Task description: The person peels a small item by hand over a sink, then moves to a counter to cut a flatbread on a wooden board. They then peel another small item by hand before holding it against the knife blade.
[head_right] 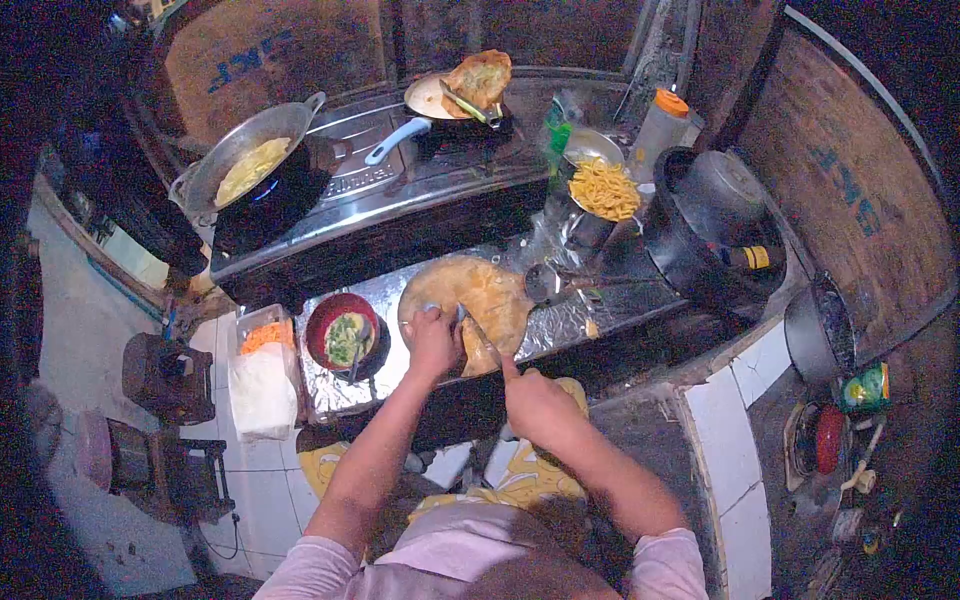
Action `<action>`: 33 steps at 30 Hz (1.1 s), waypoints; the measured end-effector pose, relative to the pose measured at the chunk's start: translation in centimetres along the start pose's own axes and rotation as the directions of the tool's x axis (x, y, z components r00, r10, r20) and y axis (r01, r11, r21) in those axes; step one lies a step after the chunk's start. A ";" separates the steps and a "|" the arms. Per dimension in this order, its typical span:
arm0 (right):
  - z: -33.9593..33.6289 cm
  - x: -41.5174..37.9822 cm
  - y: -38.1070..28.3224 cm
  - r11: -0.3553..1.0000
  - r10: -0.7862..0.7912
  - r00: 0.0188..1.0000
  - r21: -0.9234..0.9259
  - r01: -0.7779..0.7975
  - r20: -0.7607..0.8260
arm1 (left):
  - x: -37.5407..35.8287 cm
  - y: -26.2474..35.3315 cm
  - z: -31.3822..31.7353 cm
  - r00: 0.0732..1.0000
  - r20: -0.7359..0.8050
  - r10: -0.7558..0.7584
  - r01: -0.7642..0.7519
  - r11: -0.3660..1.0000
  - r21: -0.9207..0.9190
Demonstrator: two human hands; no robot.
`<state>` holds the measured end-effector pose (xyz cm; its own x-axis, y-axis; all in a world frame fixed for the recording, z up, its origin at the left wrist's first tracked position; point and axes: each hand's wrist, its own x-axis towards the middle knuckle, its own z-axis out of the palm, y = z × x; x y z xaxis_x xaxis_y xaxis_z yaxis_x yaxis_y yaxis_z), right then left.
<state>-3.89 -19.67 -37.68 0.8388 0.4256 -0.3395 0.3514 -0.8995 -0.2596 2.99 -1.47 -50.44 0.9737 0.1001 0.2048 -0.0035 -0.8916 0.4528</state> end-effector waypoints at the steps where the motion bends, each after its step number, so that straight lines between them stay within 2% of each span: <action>1: -0.1 0.1 0.0 1.000 -0.008 1.000 -0.008 0.008 0.017 | 0.0 -0.1 0.0 1.000 0.001 0.000 0.000 1.000 0.000; 6: -1.1 0.8 -0.2 0.999 0.003 0.999 -0.039 -0.001 0.047 | 0.1 0.0 -0.1 1.000 0.003 0.013 -0.013 1.000 -0.010; 8: -3.5 1.1 -1.4 0.997 -0.001 0.988 -0.078 0.013 0.155 | 0.0 0.0 0.1 1.000 -0.013 0.018 -0.018 1.000 0.005; 10: -4.8 1.6 -2.0 0.997 -0.023 0.990 -0.066 0.032 0.142 | 0.0 0.0 0.2 0.999 -0.030 0.023 -0.023 1.000 0.020; 11: -5.6 2.0 -2.3 0.997 -0.047 0.990 -0.059 0.055 0.129 | 0.1 0.0 0.2 1.000 0.019 -0.006 0.005 1.000 0.014; 12: -6.7 2.8 -2.9 0.984 -0.078 0.969 -0.139 0.112 0.233 | 0.2 0.0 0.1 0.997 0.067 -0.034 0.033 0.999 0.010; 13: -7.6 3.5 -3.2 0.984 -0.078 0.970 -0.137 0.112 0.232 | 0.3 0.0 0.0 0.997 0.068 -0.033 0.032 0.999 0.012; 15: -8.9 4.6 -3.8 0.928 -0.140 0.921 -0.275 0.250 0.364 | 0.3 0.1 -0.4 0.995 0.099 -0.024 0.025 1.000 -0.004; 17: -10.2 5.1 -4.8 0.937 -0.097 0.933 -0.285 0.203 0.347 | 0.5 0.0 -0.2 0.993 0.111 -0.027 0.029 1.000 -0.009; 19: -11.3 5.5 -5.7 0.915 -0.070 0.897 -0.329 0.231 0.436 | 0.5 -0.2 0.3 0.992 0.126 -0.032 0.034 0.999 -0.016; 20: -11.3 5.7 -5.7 0.860 -0.189 0.885 -0.363 0.359 0.426 | 0.5 -0.3 0.4 0.995 0.095 -0.026 0.027 1.000 -0.007; 21: -11.2 6.1 -5.6 0.860 -0.189 0.884 -0.363 0.359 0.427 | 0.5 -0.3 0.6 0.998 0.064 -0.019 0.019 1.000 0.001; 25: -10.5 7.1 -5.5 0.926 -0.132 0.904 -0.274 0.258 0.406 | 0.7 -0.3 0.8 0.994 0.100 -0.042 0.043 0.999 -0.010; 29: -11.2 6.1 -6.1 0.951 -0.106 0.926 -0.235 0.200 0.362 | 0.8 0.0 1.4 0.996 0.066 -0.065 0.072 0.991 -0.109; 30: -10.9 6.4 -5.7 0.952 -0.104 0.927 -0.235 0.199 0.361 | 0.9 0.2 1.5 0.995 0.047 -0.085 0.092 0.981 -0.170; 32: -10.2 7.0 -5.0 0.890 -0.170 0.908 -0.335 0.308 0.383 | 1.1 0.4 1.5 0.991 0.069 -0.111 0.121 0.979 -0.166; 33: -10.2 6.9 -5.0 0.890 -0.170 0.908 -0.336 0.308 0.383 | 1.2 0.5 1.5 0.986 0.089 -0.139 0.152 0.975 -0.160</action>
<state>4.43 -13.23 -29.49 0.5430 0.5767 -0.6104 0.7105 -0.7029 -0.0321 4.46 -2.46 -51.28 0.9812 0.1830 0.0617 0.1077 -0.7839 0.6115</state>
